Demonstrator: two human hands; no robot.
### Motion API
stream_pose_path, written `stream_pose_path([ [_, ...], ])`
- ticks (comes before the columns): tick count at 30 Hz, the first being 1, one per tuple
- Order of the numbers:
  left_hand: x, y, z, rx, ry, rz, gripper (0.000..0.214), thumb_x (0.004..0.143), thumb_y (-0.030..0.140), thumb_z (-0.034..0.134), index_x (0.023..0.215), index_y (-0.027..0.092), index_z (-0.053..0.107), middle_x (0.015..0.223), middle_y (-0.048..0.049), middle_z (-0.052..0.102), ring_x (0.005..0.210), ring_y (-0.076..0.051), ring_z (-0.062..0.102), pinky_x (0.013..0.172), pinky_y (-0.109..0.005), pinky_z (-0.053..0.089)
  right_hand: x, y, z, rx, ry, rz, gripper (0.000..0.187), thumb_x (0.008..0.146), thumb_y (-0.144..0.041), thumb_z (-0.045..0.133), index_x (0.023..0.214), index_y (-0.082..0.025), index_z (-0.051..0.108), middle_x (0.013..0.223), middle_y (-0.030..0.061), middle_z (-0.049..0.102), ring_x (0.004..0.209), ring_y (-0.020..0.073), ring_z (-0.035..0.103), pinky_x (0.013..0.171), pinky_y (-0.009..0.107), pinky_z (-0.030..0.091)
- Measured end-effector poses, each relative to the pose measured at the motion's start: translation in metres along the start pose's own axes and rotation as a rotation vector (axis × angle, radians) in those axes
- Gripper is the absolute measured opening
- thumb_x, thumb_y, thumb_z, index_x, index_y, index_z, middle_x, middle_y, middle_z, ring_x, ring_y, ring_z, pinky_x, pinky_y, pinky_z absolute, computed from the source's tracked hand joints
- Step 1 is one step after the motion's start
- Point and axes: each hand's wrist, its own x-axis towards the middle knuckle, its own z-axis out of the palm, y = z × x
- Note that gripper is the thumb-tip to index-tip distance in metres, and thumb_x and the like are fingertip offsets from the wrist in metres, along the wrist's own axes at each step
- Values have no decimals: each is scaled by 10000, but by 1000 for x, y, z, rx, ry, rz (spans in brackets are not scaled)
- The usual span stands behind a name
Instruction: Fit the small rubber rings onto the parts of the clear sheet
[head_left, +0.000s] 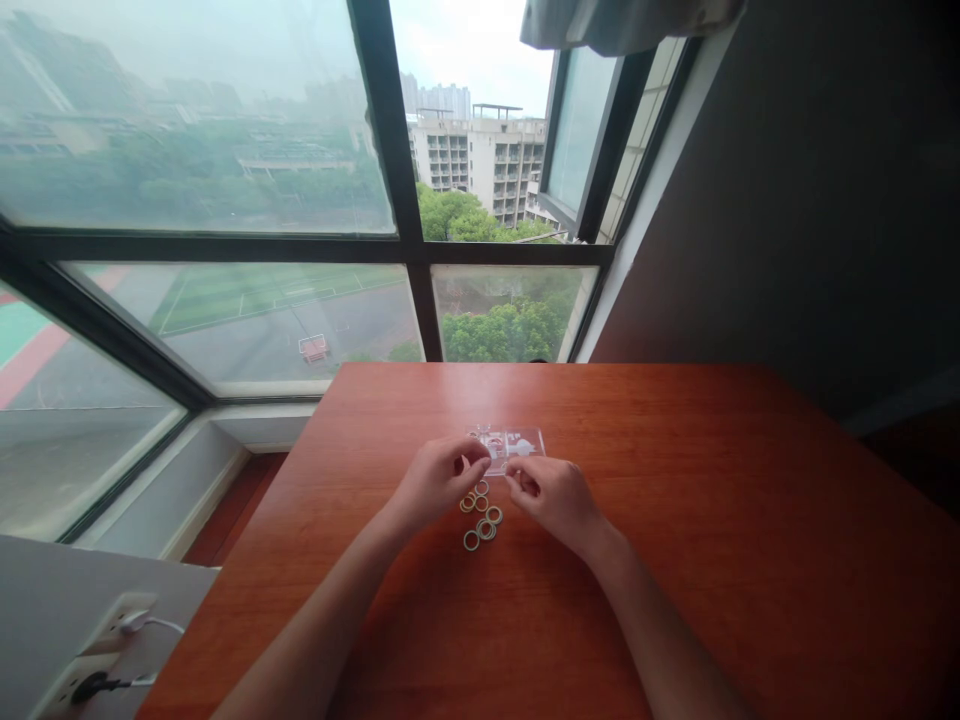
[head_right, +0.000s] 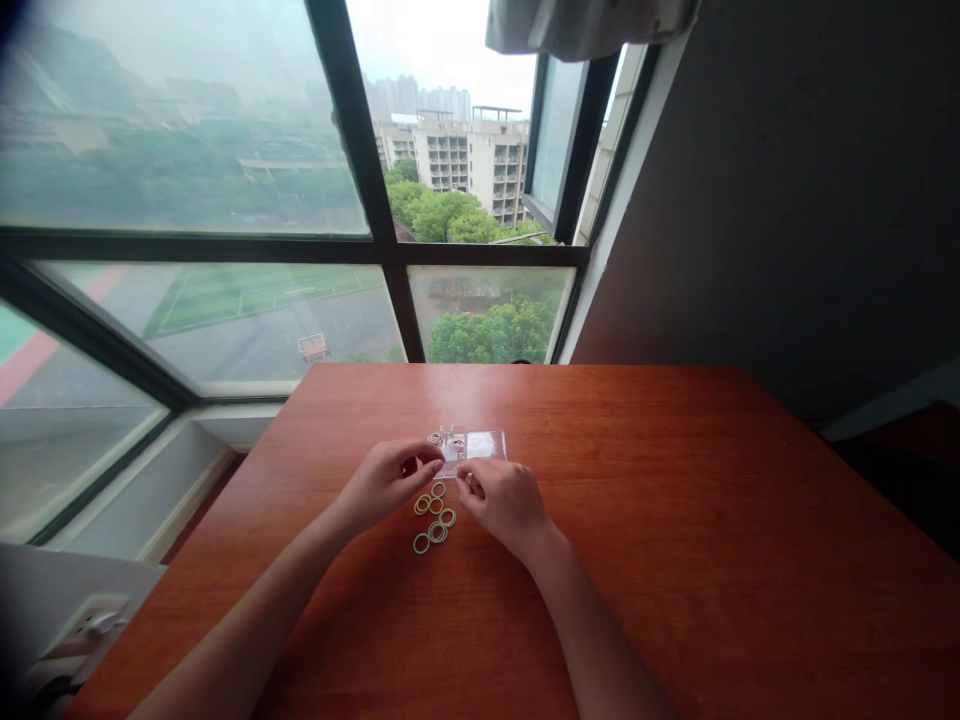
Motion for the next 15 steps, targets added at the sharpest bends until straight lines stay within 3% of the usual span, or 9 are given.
stream_pose_path([
  [8,0,6,8,-269,-100,-45,222,861,302,544,834,126,677,645,3,583,584,-89,463,531,-178,352,-1,-3,6,76,174,-152,124,842,-192,547,781,-198,656,598,-28,575,549,101,476,581,210,321],
  [15,1,5,10,-193,-61,-37,151,846,233,537,794,142,647,618,21,560,560,-83,464,536,-181,348,-1,-4,4,71,128,-122,130,849,-182,543,843,-203,671,642,-21,612,581,105,505,604,210,329],
])
